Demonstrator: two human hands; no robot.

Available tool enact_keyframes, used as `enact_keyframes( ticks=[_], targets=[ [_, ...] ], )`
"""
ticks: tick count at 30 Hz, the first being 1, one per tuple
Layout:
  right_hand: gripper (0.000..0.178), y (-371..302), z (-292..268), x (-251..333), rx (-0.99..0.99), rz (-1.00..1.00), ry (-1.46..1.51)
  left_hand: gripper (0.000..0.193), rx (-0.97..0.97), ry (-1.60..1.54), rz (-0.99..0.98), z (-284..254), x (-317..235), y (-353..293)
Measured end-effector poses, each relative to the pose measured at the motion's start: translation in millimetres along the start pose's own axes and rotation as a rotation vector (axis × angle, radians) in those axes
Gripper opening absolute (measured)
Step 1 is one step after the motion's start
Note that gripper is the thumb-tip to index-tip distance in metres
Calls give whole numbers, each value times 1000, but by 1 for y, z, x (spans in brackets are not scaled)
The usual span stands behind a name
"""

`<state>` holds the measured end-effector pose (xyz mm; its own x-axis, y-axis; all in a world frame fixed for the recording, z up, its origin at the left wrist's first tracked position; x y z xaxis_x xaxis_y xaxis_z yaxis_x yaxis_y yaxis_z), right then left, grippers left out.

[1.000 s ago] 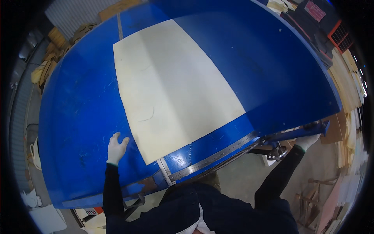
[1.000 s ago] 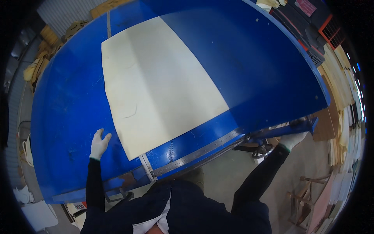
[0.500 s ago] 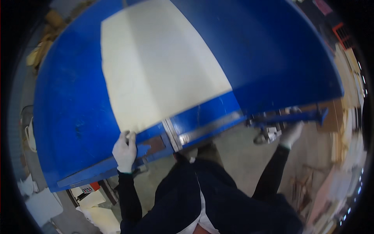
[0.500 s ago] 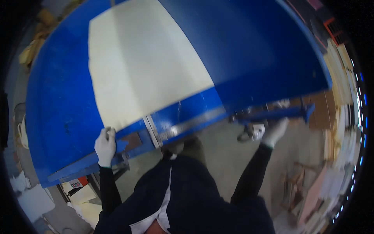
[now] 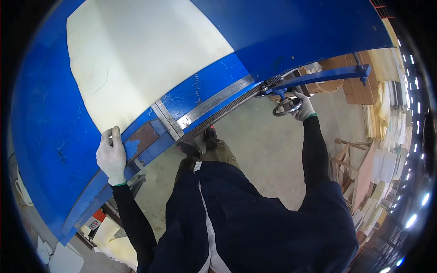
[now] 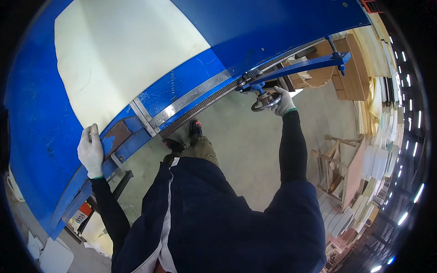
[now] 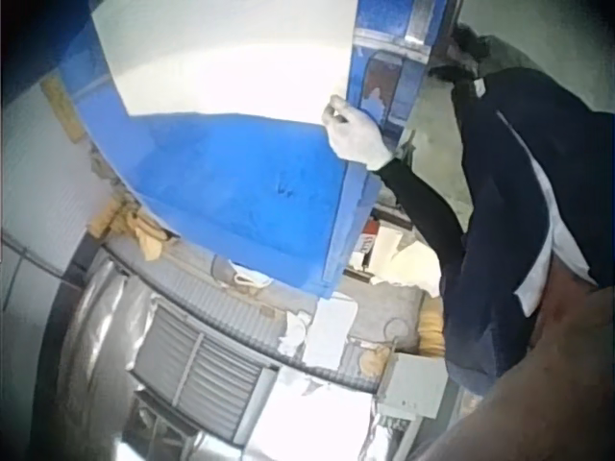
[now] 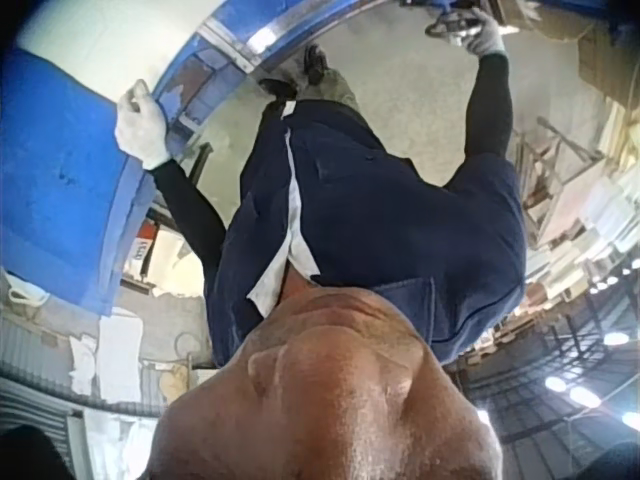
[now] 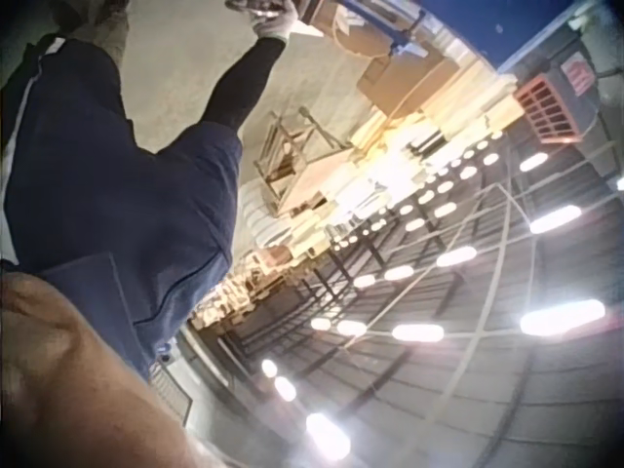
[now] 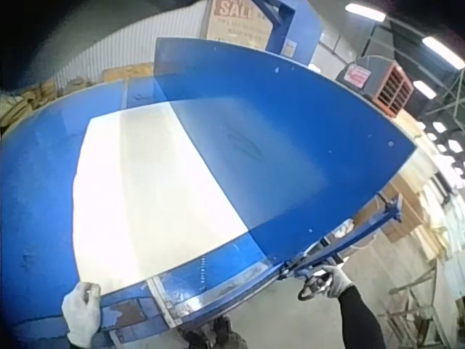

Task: The person picks up a large sheet of white foam from a pile on the floor and places it onto a blue industrial cutting machine. They adjust the sheet's position, then use a tape measure to measure a cylindrical object nearby. Finally, they operate the machine's cutting mechanism to slice the foam sheet.

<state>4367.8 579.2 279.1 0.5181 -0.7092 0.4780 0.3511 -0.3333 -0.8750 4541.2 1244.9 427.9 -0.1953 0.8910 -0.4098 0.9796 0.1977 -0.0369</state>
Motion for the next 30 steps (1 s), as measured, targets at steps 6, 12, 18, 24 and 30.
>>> enact_keyframes(
  ticks=[6, 12, 18, 24, 30],
  targets=[
    [13, 6, -6, -13, -189, -382, 50, 44, -13, 85, -2, 3, 3, 3],
    [49, -62, 52, -110, -753, -998, -477, 50, -16, 135, -28, 0, -3, 2],
    [56, -95, 56, -162, -58, -1131, -1064, 51, -13, 124, -39, 1, 3, 2],
    [76, -27, -2, -85, 430, 5, -72, 51, 16, 131, -87, -1, 4, 0],
    [39, -11, 35, -82, 311, 345, -61, 50, -42, 145, -44, -1, 1, 0]
  ],
)
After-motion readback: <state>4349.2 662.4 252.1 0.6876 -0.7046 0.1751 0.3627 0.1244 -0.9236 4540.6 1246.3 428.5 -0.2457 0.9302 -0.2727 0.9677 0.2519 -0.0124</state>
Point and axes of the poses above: each hand's wrist, its own y-axis towards the middle knuckle, its own z-axis out of the palm, x = y × z, the point moved 7 cm from there along y, towards the middle knuckle
